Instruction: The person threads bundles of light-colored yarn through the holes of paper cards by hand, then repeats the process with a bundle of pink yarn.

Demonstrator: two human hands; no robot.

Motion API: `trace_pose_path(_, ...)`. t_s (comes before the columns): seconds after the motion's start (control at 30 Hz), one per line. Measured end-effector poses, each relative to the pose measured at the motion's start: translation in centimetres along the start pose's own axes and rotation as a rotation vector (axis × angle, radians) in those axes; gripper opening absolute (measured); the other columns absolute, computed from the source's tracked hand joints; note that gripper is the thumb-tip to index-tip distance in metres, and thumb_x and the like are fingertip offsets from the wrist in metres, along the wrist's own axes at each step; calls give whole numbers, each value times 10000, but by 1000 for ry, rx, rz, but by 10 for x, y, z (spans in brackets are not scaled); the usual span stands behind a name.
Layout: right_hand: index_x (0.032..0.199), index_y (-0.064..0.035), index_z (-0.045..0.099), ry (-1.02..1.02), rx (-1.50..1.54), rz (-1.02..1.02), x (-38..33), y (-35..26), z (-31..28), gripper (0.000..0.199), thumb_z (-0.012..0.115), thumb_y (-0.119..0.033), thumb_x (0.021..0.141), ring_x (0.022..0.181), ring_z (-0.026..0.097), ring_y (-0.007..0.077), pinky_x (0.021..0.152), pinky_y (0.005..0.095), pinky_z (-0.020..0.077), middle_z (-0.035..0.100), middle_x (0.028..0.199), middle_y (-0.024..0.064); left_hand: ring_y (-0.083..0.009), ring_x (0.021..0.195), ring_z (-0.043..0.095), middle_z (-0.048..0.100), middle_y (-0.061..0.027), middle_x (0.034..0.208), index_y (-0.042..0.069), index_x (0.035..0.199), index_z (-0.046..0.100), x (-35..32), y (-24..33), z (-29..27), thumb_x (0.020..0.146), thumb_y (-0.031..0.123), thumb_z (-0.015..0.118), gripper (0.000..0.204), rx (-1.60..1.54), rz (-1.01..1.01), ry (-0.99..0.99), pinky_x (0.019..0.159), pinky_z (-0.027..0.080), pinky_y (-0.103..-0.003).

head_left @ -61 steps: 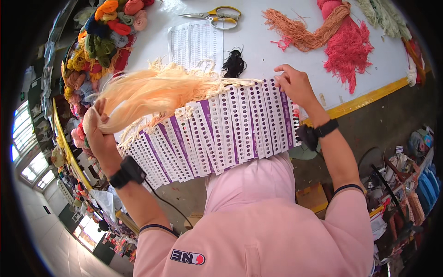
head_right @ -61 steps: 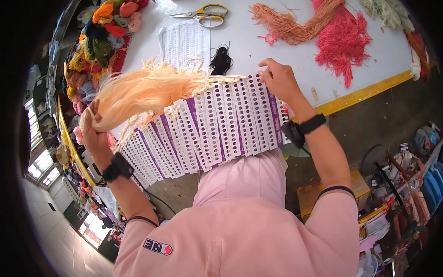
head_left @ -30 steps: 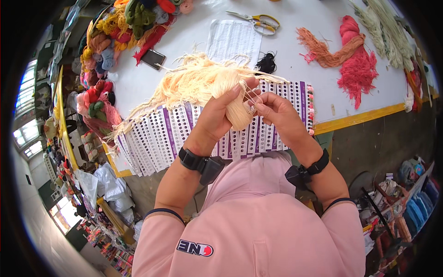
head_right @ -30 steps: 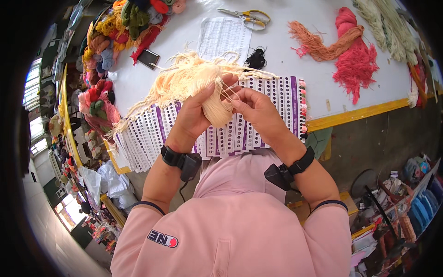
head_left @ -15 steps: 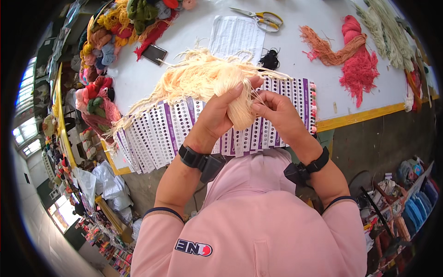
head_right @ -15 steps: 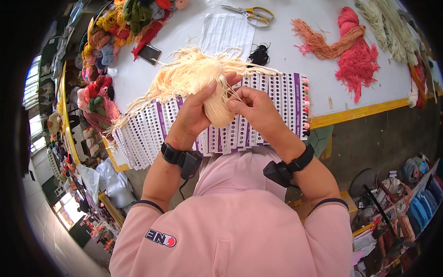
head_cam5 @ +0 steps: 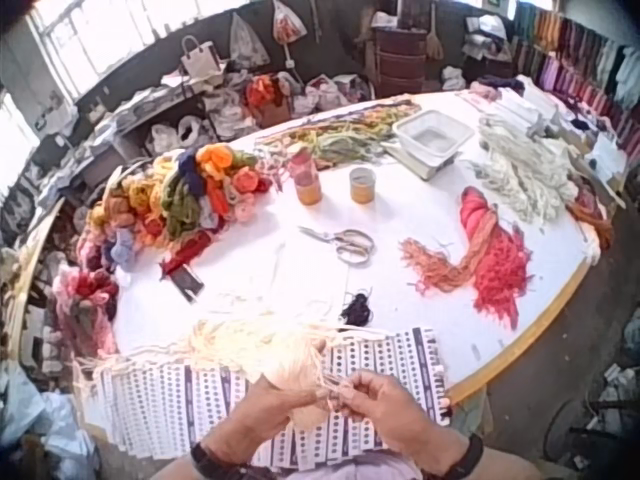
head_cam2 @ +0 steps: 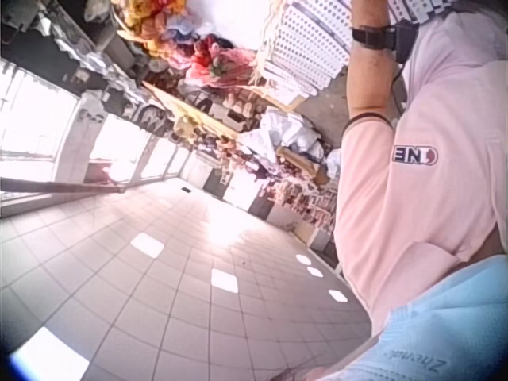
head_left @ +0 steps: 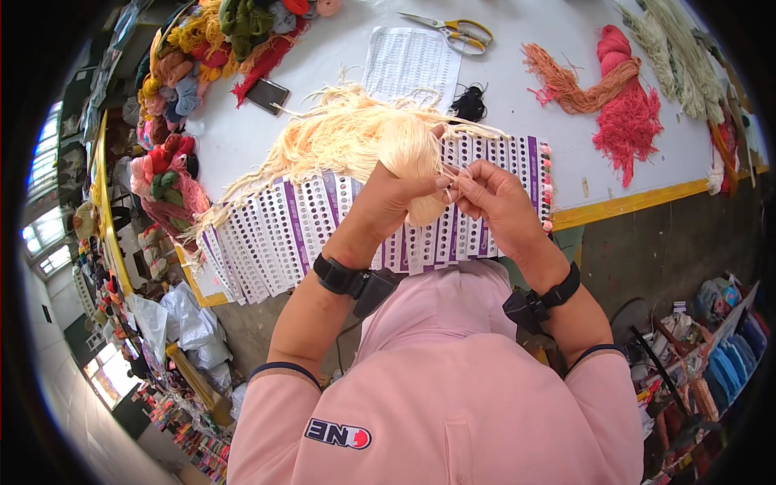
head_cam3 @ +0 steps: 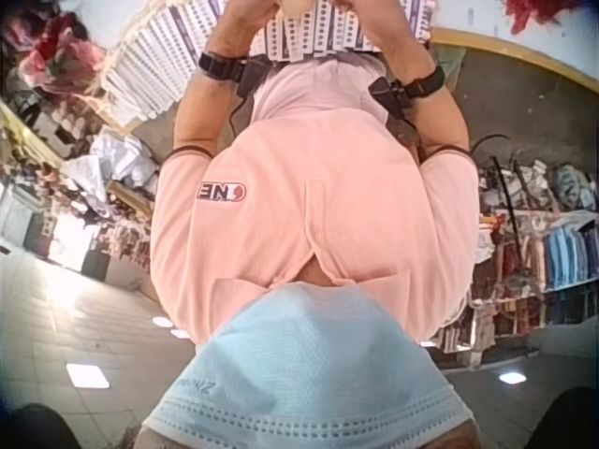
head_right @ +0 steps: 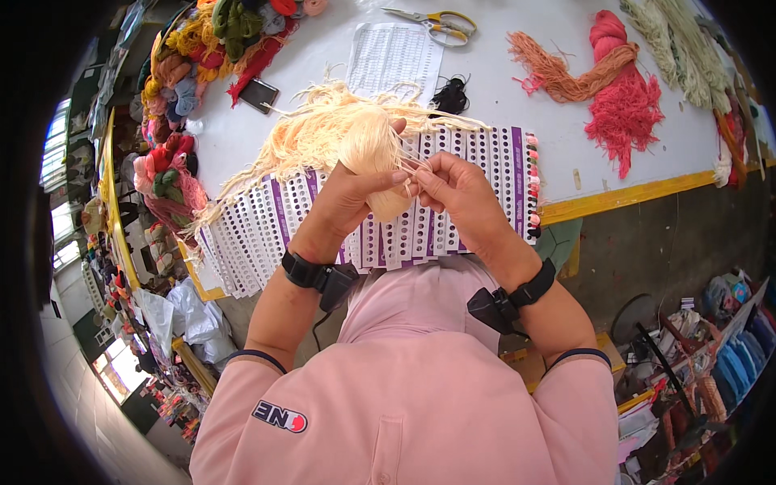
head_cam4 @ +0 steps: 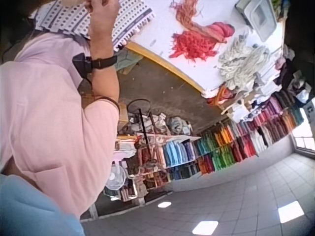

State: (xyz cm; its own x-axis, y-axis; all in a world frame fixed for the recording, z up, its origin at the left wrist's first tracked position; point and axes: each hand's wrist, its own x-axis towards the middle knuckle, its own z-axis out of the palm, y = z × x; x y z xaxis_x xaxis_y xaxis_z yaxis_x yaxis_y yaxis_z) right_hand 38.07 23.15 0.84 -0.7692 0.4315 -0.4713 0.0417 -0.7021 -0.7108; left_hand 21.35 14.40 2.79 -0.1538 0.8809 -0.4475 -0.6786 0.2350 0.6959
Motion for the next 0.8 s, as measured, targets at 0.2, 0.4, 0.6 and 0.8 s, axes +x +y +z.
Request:
trace_pose_path(0.2, 914, -39, 607, 63, -48, -40, -2, -5, -9, 125, 552, -129, 981, 675, 500, 37, 604, 186, 401, 632, 807, -5, -178, 843, 661, 655, -103, 974, -23, 1283, 501, 4, -5, 5, 827, -12, 676, 488, 74, -1, 73, 779, 544, -307)
trace_pose_path(0.4, 945, 9, 655, -157, -821, -75, -17, -42, -66, 156, 578, -126, 954, 712, 507, 58, 652, 220, 430, 623, 842, -14, -186, 746, 647, 665, -114, 852, -46, 1062, 590, 2, 14, -47, 855, 80, 606, 243, 28, -83, -47, 777, 546, -349)
trace_pose_path(0.6, 1115, 96, 584, 206, 805, -372, -50, -77, -169, 251, 476, -68, 958, 1122, 590, 329, 1053, 447, 403, 609, 1213, 215, -123, 749, 519, 499, -5, 802, -26, 1228, 526, -2, 78, -156, 893, 21, 564, 340, -798, 425, -71, 868, 457, -321)
trace_pose_path(0.8, 796, 11, 502, 798, 362, -870, -180, -141, -409, 52, 498, -8, 844, 606, 438, 175, 592, 295, 405, 468, 712, 77, -95, 683, 481, 499, -15, 835, -55, 1254, 505, 7, 122, -125, 921, 47, 558, 352, -645, 544, -10, 737, 447, -247)
